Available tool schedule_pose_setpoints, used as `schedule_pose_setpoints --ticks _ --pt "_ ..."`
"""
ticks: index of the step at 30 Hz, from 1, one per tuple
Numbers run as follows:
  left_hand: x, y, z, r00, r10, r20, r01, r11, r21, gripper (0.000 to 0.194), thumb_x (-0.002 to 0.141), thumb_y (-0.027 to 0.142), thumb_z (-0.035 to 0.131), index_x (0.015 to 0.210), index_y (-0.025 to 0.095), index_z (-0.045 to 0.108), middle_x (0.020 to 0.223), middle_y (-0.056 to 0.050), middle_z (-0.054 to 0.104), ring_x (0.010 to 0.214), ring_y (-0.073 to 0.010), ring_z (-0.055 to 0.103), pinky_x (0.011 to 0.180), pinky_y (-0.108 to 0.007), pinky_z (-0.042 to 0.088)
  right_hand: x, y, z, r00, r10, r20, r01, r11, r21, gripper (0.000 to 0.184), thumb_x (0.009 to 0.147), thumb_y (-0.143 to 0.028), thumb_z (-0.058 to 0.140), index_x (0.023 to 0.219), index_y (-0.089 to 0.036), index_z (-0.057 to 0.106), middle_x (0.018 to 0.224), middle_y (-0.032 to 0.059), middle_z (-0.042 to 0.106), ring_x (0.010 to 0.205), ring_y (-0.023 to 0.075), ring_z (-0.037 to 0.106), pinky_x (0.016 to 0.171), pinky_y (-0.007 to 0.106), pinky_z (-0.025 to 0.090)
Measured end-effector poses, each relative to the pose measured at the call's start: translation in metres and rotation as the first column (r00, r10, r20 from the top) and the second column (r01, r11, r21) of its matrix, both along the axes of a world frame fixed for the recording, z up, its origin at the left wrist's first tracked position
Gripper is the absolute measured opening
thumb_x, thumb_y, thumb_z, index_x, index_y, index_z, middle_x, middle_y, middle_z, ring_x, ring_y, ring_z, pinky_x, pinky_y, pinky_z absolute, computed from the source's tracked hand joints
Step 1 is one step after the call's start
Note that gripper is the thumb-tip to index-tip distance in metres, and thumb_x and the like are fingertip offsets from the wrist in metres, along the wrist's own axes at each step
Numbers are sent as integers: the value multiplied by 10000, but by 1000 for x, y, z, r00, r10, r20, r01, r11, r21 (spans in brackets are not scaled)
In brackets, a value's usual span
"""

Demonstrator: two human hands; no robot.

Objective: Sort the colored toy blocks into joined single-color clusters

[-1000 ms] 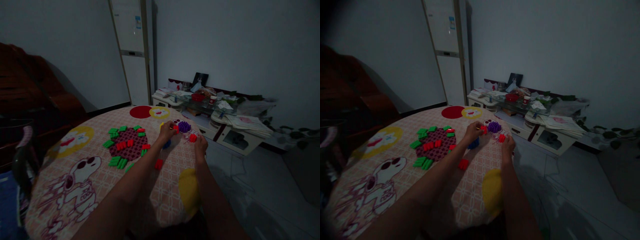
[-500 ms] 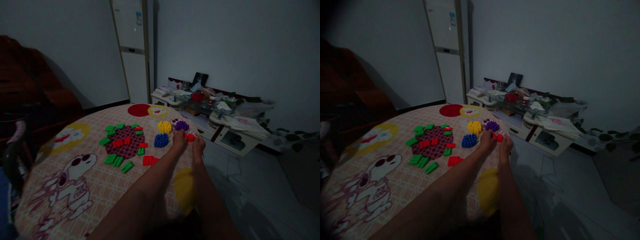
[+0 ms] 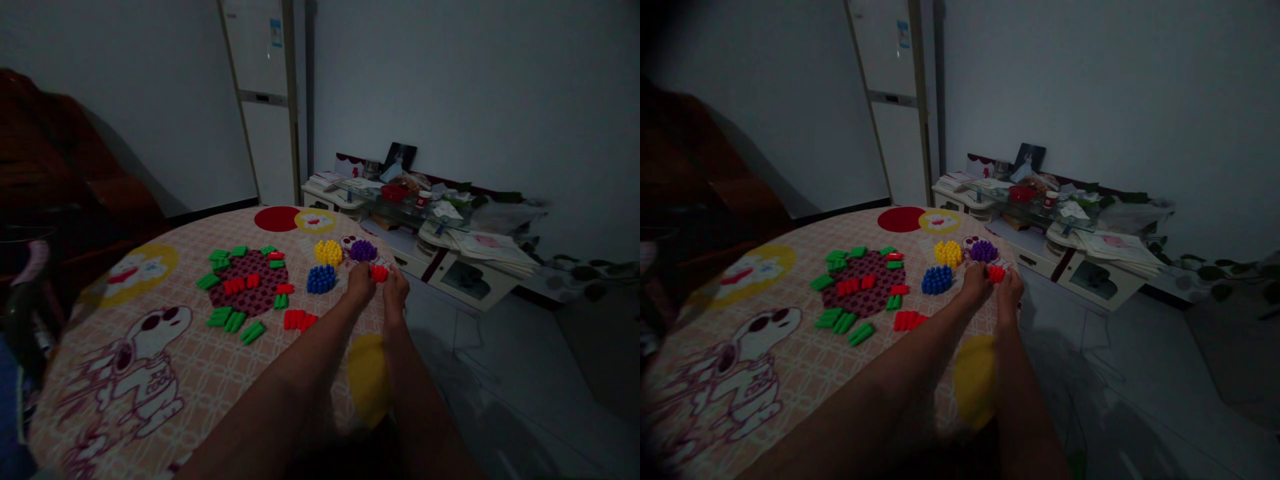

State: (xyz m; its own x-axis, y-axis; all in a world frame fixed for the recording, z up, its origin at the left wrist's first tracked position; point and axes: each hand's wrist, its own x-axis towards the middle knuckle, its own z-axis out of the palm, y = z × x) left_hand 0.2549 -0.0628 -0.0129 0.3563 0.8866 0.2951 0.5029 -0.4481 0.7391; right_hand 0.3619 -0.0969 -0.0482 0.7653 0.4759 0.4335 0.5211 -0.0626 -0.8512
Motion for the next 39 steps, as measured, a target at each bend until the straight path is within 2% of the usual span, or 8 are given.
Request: schedule_pose_setpoints --ticks 9,14,18,20,23,27,33,39 --pt "-27 1 12 994 -111 -14 112 990 86 214 722 56 627 920 135 641 921 -78 700 841 -180 616 752 -278 464 2 -5 -2 1000 -5 14 5 1000 18 517 798 -373 377 1021 -94 750 1050 193 743 1022 301 661 941 414 472" --pt "-84 8 43 990 -139 -1 137 977 165 289 779 87 621 1062 145 639 1027 -74 708 831 -152 653 775 -267 509 1 -7 -5 999 -1 34 0 999 34 510 813 -392 393 1033 -106 753 1043 178 749 986 299 664 922 418 476" --pt "-152 28 65 993 61 -102 -38 977 211 286 813 124 616 1095 151 657 1044 -76 722 902 -168 673 848 -285 521 1 -9 -5 999 -10 37 9 1000 28 509 813 -400 393 1021 -111 757 995 170 753 913 289 663 864 412 486" --pt "-190 39 71 949 200 -245 -154 969 193 285 826 162 623 1107 155 671 1063 -86 729 965 -198 676 887 -307 518 1 -9 -5 999 -8 37 7 1000 26 508 810 -400 395 1014 -108 757 992 173 752 906 288 660 858 410 483" --pt "-244 49 71 784 354 -510 -330 933 141 347 830 186 600 1167 168 679 1187 -130 708 1097 -272 656 915 -350 512 0 -9 -4 999 -15 38 14 1000 23 503 812 -402 396 997 -104 756 984 179 748 905 289 656 860 409 476" --pt "-291 48 61 608 250 -754 -404 914 -23 380 776 184 631 1150 166 701 1207 -162 703 1105 -317 662 877 -342 520 -2 -9 -1 999 -13 53 12 1000 23 505 811 -416 393 989 -107 749 962 174 745 882 278 646 848 394 472" --pt "-312 51 48 626 338 -703 -485 874 -12 284 859 251 560 1071 168 730 1172 -156 715 1093 -329 654 895 -402 511 -5 -11 5 998 -29 57 28 999 17 486 793 -414 378 928 -119 740 909 152 742 833 260 626 806 372 466" --pt "-288 46 76 767 453 -455 -468 880 88 321 850 322 629 1124 175 713 1070 -120 739 1001 -269 660 883 -365 502 -2 -9 4 998 -12 63 12 1000 6 482 799 -408 376 922 -120 742 912 148 744 829 256 631 812 366 470"
